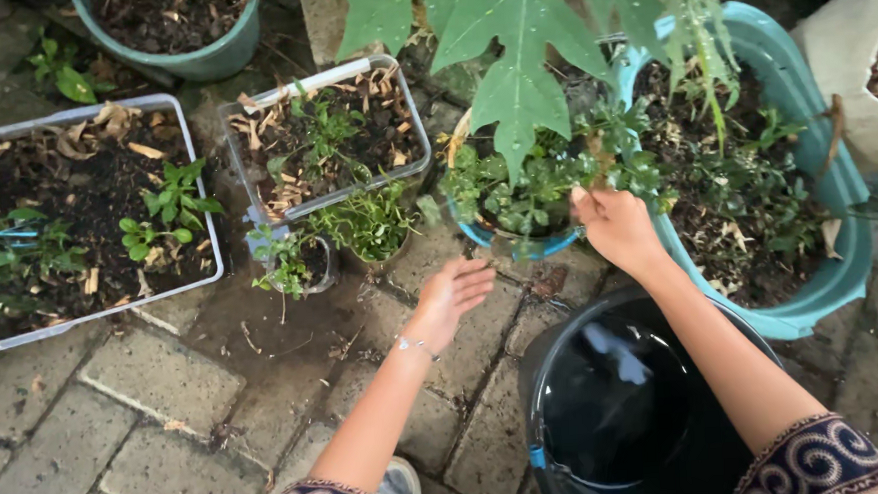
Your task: The person fills a bucket with water using a hose and then splashes water onto several potted plants on a brick patio.
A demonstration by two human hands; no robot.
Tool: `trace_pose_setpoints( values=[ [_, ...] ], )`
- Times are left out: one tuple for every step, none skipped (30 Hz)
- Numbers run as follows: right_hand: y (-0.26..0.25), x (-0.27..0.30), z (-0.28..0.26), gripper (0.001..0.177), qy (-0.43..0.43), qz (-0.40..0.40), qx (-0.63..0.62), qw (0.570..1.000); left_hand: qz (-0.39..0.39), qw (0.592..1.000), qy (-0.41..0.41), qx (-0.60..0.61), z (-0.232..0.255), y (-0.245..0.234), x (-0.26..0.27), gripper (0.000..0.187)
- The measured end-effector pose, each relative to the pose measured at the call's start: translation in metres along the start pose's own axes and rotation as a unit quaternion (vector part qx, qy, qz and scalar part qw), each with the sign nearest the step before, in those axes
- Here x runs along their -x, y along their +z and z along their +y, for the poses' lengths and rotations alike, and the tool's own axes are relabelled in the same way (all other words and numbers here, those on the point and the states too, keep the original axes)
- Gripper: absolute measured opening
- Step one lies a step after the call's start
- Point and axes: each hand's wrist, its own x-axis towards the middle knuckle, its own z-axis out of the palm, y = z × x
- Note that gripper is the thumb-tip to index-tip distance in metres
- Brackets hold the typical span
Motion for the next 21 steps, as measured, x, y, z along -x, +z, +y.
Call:
trace_pose_setpoints(
  values=[
    [-0.001, 0.0, 0.003, 0.026, 0.004, 0.001, -0.032, 0.999, 0.0, 1.0, -0.009, 0.025, -0.001, -0.003, 0.002, 0.052],
    [-0.003, 0.002, 0.004, 0.026, 0.004, 0.002, -0.032, 0.999, -0.002, 1.0, -0.009, 0.025, 0.0, -0.006, 0.004, 0.052],
    [-0.005, 0.006, 0.003, 0.023, -0.021, 0.019, -0.02, 0.999, -0.004, 1.0, -0.014, 0.023, 0.0, -0.008, 0.007, 0.05],
    [-0.008, 0.01, -0.001, 0.024, -0.048, 0.033, -0.008, 0.998, -0.003, 1.0, -0.018, 0.021, 0.001, -0.009, 0.011, 0.049],
    [-0.013, 0.013, -0.007, 0.024, -0.048, 0.032, -0.008, 0.998, -0.003, 1.0, -0.018, 0.022, 0.002, -0.011, 0.014, 0.049],
    [-0.019, 0.018, -0.014, 0.023, -0.072, 0.036, -0.01, 0.997, 0.01, 1.0, -0.017, 0.011, 0.001, -0.012, 0.017, 0.05],
    [-0.026, 0.024, -0.022, 0.022, -0.096, 0.04, -0.012, 0.995, 0.023, 1.0, -0.016, -0.001, -0.001, -0.013, 0.019, 0.052],
    [-0.034, 0.032, -0.031, 0.022, -0.094, 0.039, -0.013, 0.995, 0.023, 1.0, -0.018, -0.001, -0.003, -0.016, 0.022, 0.052],
    [-0.043, 0.041, -0.041, 0.022, -0.069, 0.046, 0.015, 0.996, 0.013, 0.999, -0.018, 0.027, -0.005, -0.02, 0.023, 0.048],
    [-0.052, 0.048, -0.051, 0.031, -0.045, 0.054, 0.043, 0.997, 0.003, 0.998, -0.017, 0.055, -0.008, -0.024, 0.025, 0.045],
    [-0.06, 0.064, -0.06, 0.041, -0.058, 0.072, 0.058, 0.994, 0.004, 0.998, -0.017, 0.055, -0.013, -0.029, 0.03, 0.045],
    [-0.067, 0.081, -0.067, 0.052, -0.076, 0.091, 0.071, 0.99, 0.008, 0.998, -0.018, 0.067, -0.016, -0.034, 0.034, 0.045],
    [-0.075, 0.101, -0.07, 0.055, -0.034, 0.064, 0.038, 0.997, 0.012, 0.997, -0.02, 0.08, -0.02, -0.04, 0.038, 0.044],
    [-0.08, 0.123, -0.07, 0.058, 0.007, 0.032, 0.007, 0.999, 0.017, 0.996, -0.016, 0.084, -0.023, -0.048, 0.043, 0.044],
    [-0.08, 0.14, -0.065, 0.054, 0.003, -0.01, -0.036, 0.999, 0.017, 0.995, -0.01, 0.101, -0.025, -0.058, 0.048, 0.043],
    [-0.076, 0.159, -0.055, 0.05, 0.001, -0.051, -0.079, 0.996, 0.017, 0.993, -0.006, 0.117, -0.029, -0.07, 0.054, 0.042],
    [-0.064, 0.176, -0.039, 0.05, 0.097, -0.117, -0.143, 0.978, 0.021, 0.993, -0.004, 0.119, -0.036, -0.081, 0.062, 0.042],
    [-0.048, 0.184, -0.018, 0.05, 0.188, -0.178, -0.205, 0.944, 0.038, 0.99, -0.006, 0.133, -0.04, -0.092, 0.067, 0.04],
    [-0.03, 0.189, 0.008, 0.05, 0.184, -0.179, -0.206, 0.944, 0.054, 0.988, -0.007, 0.147, -0.044, -0.103, 0.071, 0.038],
    [-0.012, 0.196, 0.035, 0.038, 0.345, -0.211, -0.275, 0.872, 0.058, 0.987, -0.006, 0.148, -0.051, -0.114, 0.074, 0.038],
    [0.006, 0.202, 0.064, 0.03, 0.493, -0.236, -0.332, 0.769, 0.059, 0.979, 0.003, 0.196, -0.057, -0.125, 0.075, 0.034]
  ],
)
